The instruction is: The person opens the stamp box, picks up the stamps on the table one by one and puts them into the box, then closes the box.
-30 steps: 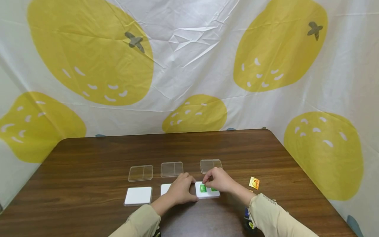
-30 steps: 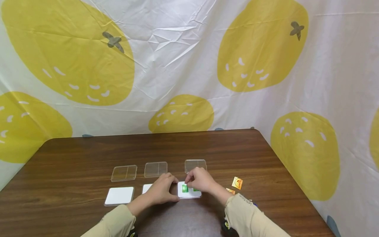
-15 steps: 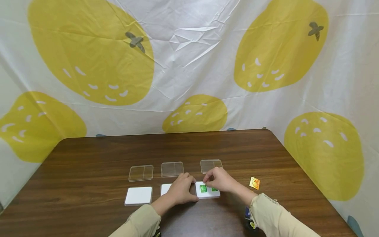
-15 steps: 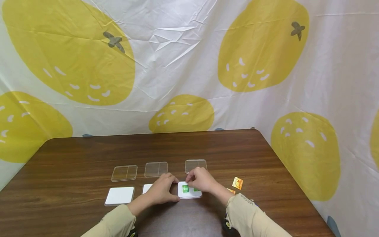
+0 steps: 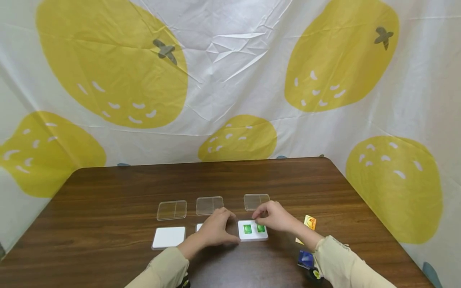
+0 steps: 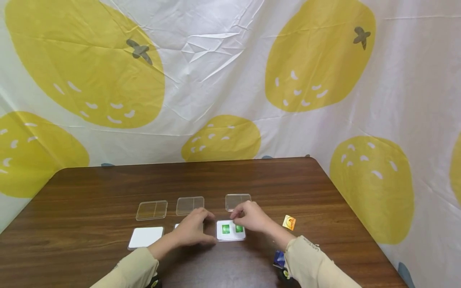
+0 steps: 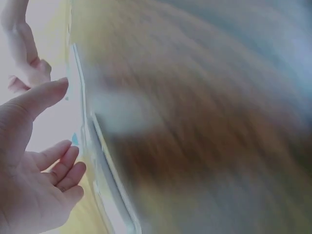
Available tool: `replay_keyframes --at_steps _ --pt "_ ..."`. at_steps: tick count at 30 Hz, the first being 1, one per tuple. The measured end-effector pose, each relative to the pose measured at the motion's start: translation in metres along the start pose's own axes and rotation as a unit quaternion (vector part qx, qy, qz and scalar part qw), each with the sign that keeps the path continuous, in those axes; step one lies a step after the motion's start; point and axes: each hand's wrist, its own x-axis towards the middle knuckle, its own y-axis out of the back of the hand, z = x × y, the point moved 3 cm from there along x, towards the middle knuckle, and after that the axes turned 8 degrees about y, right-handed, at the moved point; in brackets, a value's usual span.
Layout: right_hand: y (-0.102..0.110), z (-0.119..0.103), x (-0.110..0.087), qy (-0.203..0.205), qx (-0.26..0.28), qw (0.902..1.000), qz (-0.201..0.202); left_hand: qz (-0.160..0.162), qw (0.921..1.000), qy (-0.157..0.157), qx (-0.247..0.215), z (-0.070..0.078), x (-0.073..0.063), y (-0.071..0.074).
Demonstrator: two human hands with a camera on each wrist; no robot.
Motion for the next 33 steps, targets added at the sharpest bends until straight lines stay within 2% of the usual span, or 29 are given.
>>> replay_keyframes --at_steps 9,19,26,33 --pt "0.01 0.008 -0.013 -0.006 -0.005 1.0 0.004 0.019 0.9998 -0.005 -0.005 -0.029 -0.02 0.022" --pt "0.029 0.011 -0.03 -0.029 0.022 0.9993 0.011 0.017 0.9996 0.023 0.004 -0.062 -0.044 0.037" --pt "0.047 0.024 -0.047 -0.063 0.029 0.997 0.033 0.018 0.9993 0.025 0.018 -0.068 -0.051 0.039" --pt "0.067 0.051 -0.073 -0.113 0.003 0.992 0.057 0.015 0.999 0.037 0.02 -0.068 -0.05 0.039"
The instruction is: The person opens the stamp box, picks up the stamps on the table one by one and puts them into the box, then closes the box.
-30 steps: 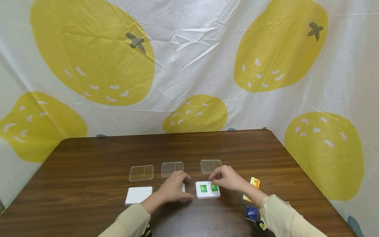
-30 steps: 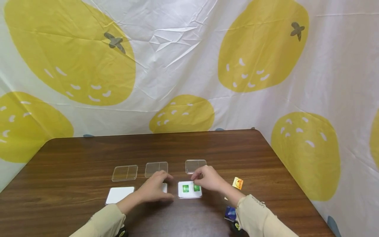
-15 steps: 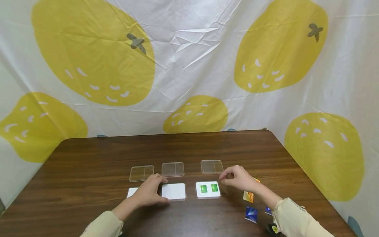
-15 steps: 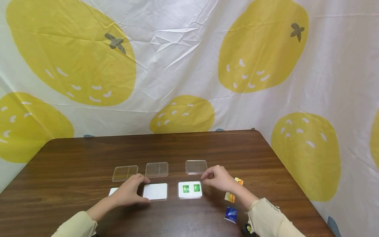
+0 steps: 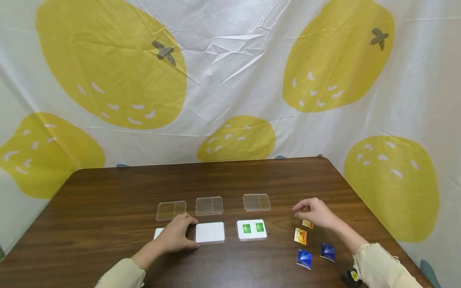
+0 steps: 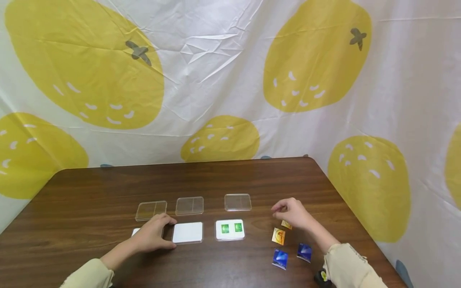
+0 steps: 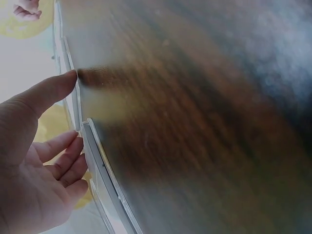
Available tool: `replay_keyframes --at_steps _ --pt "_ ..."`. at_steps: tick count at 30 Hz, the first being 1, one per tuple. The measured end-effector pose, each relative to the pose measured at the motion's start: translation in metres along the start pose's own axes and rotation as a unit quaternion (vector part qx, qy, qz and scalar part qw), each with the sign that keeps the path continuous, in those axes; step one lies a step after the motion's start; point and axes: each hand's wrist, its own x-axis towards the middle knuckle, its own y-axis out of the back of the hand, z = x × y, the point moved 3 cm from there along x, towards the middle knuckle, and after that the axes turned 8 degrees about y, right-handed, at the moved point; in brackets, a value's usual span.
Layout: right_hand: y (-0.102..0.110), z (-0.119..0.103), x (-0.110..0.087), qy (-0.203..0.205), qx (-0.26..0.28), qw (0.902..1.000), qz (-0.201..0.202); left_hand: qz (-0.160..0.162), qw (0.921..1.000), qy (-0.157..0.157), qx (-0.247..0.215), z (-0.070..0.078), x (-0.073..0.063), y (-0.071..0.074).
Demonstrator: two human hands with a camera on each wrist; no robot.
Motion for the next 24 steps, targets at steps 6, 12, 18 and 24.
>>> replay_keyframes --at_steps 6,12,18,24 --pt "0.013 0.024 -0.013 -0.037 -0.033 0.9985 0.025 0.002 1.0 0.001 0.007 0.0 0.0 0.001" --pt "0.014 0.037 -0.021 -0.051 -0.074 0.9959 0.015 0.004 0.9999 -0.006 0.009 0.0 -0.001 0.001" --pt "0.011 0.039 -0.023 -0.055 -0.084 0.9948 0.015 0.007 0.9999 -0.004 0.007 -0.002 -0.001 0.0" --pt "0.01 0.036 -0.025 -0.049 -0.121 0.9909 0.035 0.007 1.0 0.001 0.002 -0.002 0.0 -0.002"
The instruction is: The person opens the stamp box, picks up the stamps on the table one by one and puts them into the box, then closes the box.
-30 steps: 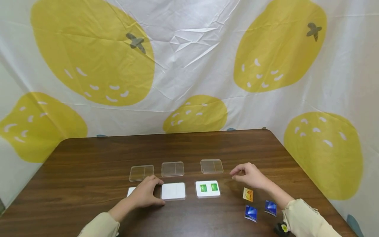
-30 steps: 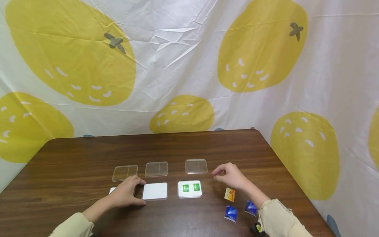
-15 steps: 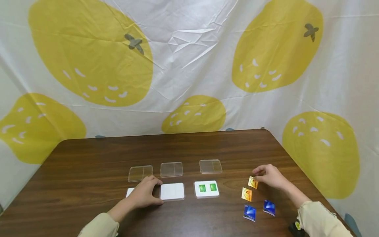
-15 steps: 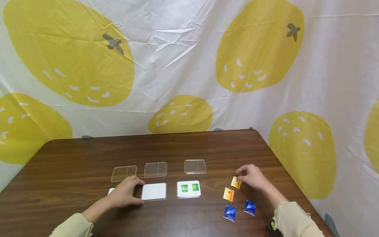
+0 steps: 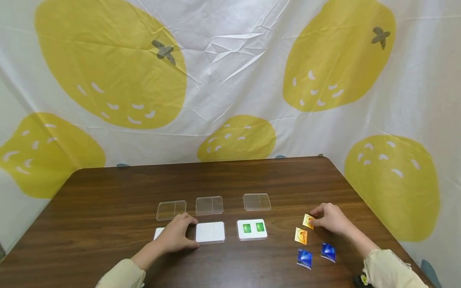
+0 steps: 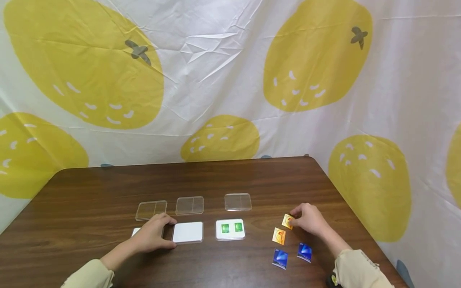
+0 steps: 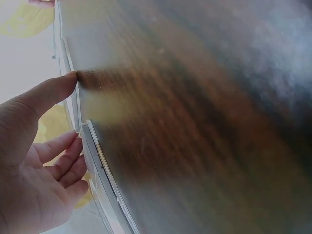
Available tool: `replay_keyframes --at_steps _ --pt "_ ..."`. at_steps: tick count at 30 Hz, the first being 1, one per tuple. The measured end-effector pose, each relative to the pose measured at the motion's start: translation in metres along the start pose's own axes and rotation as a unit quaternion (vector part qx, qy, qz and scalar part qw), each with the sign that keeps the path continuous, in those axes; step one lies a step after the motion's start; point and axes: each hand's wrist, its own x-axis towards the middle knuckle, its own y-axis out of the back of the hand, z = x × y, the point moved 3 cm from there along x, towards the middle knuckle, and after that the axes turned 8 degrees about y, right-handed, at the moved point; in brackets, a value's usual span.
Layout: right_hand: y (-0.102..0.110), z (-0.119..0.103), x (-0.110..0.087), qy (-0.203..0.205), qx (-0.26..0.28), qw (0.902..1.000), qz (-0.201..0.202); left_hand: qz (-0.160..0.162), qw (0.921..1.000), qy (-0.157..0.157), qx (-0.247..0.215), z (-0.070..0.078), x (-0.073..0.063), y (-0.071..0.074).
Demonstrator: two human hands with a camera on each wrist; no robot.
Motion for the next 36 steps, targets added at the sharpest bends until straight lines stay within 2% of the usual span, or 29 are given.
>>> replay_keyframes --at_steps 7,13,19,22,28,36 --pt "0.0 -0.005 -0.001 0.02 -0.022 0.9995 0.012 0.0 1.0 0.001 0.002 0.001 0.001 0.0" --pt "0.001 -0.003 0.001 0.018 0.002 0.9998 0.003 0.0 1.0 0.002 0.003 0.0 0.001 0.0" --pt "0.004 0.004 0.005 0.021 0.03 0.999 -0.026 0.0 1.0 0.0 0.004 -0.001 0.001 0.0" --pt "0.007 0.007 0.006 0.006 0.06 0.9967 -0.054 0.0 1.0 -0.001 0.004 -0.001 0.0 0.0" --pt "0.014 0.013 0.011 -0.039 0.152 0.982 -0.105 -0.001 1.0 -0.002 0.002 0.0 0.0 -0.001" --pt "0.02 0.013 0.019 -0.071 0.249 0.9531 -0.157 0.003 1.0 -0.001 0.002 -0.001 0.001 -0.001"
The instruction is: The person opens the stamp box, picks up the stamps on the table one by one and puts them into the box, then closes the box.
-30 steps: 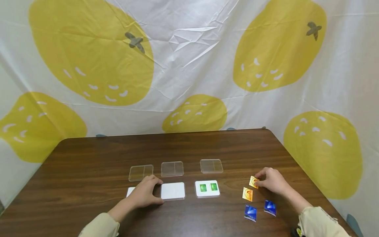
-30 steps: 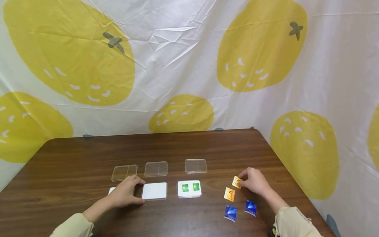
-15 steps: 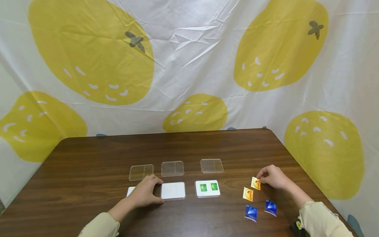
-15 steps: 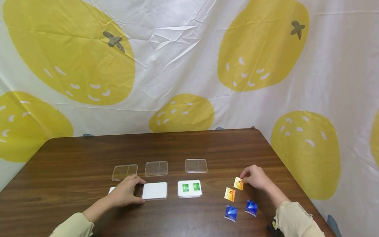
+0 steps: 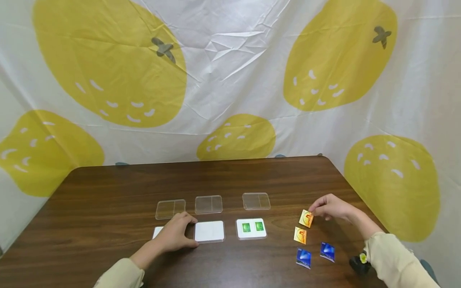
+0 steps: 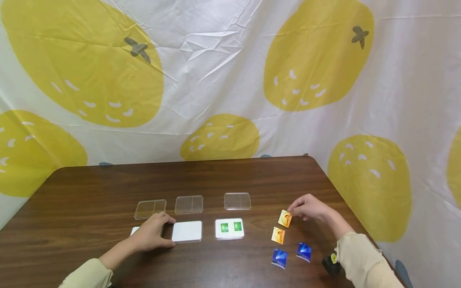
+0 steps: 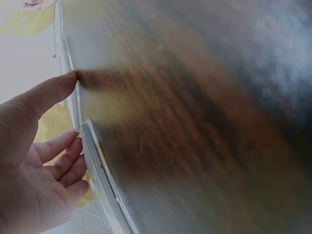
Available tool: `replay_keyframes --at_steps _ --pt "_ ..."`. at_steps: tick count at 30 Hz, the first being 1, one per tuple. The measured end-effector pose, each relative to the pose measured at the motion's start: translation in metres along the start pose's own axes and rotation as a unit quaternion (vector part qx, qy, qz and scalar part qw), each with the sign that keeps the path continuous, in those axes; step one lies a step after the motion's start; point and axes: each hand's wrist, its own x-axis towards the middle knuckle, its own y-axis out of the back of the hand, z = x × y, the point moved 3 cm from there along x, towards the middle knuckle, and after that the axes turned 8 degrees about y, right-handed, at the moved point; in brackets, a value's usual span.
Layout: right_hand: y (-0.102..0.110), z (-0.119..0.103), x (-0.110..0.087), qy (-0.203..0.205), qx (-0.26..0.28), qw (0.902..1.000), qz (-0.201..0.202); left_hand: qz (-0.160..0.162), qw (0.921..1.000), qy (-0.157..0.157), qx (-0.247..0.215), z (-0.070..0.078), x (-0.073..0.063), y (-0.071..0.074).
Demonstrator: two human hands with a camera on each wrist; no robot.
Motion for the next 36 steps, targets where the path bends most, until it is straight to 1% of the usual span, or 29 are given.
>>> replay_keyframes --at_steps 2,5,9,11,17,24,28,33,36 --pt "0.0 -0.004 0.001 -0.001 0.011 0.9999 -0.006 0.0 1.0 0.0 -0.001 0.0 0.0 0.0" --pt "-0.002 -0.011 0.004 0.002 0.012 0.9998 -0.012 -0.001 1.0 0.001 -0.004 0.0 0.0 0.0" --pt "-0.008 -0.024 0.009 0.015 0.009 0.9996 -0.021 0.0 1.0 0.002 -0.002 -0.001 0.0 0.0" --pt "-0.015 -0.032 0.013 0.028 0.004 0.9992 -0.028 0.0 1.0 0.001 0.001 -0.002 0.0 0.001" --pt "-0.04 -0.058 0.028 0.053 -0.004 0.9969 -0.057 -0.003 1.0 0.002 -0.002 -0.002 0.0 0.0" --pt "-0.071 -0.087 0.05 0.091 -0.013 0.9923 -0.083 0.002 1.0 0.002 -0.004 -0.001 -0.001 0.001" --pt "-0.09 -0.099 0.062 0.105 -0.015 0.9901 -0.093 0.003 1.0 0.004 -0.003 0.0 -0.001 0.001" --pt "-0.11 -0.112 0.077 0.127 -0.003 0.9863 -0.105 0.0 1.0 0.005 -0.003 -0.001 0.0 0.0" --pt "-0.121 -0.119 0.084 0.133 0.001 0.9847 -0.113 -0.002 1.0 0.007 -0.005 -0.001 0.0 0.0"
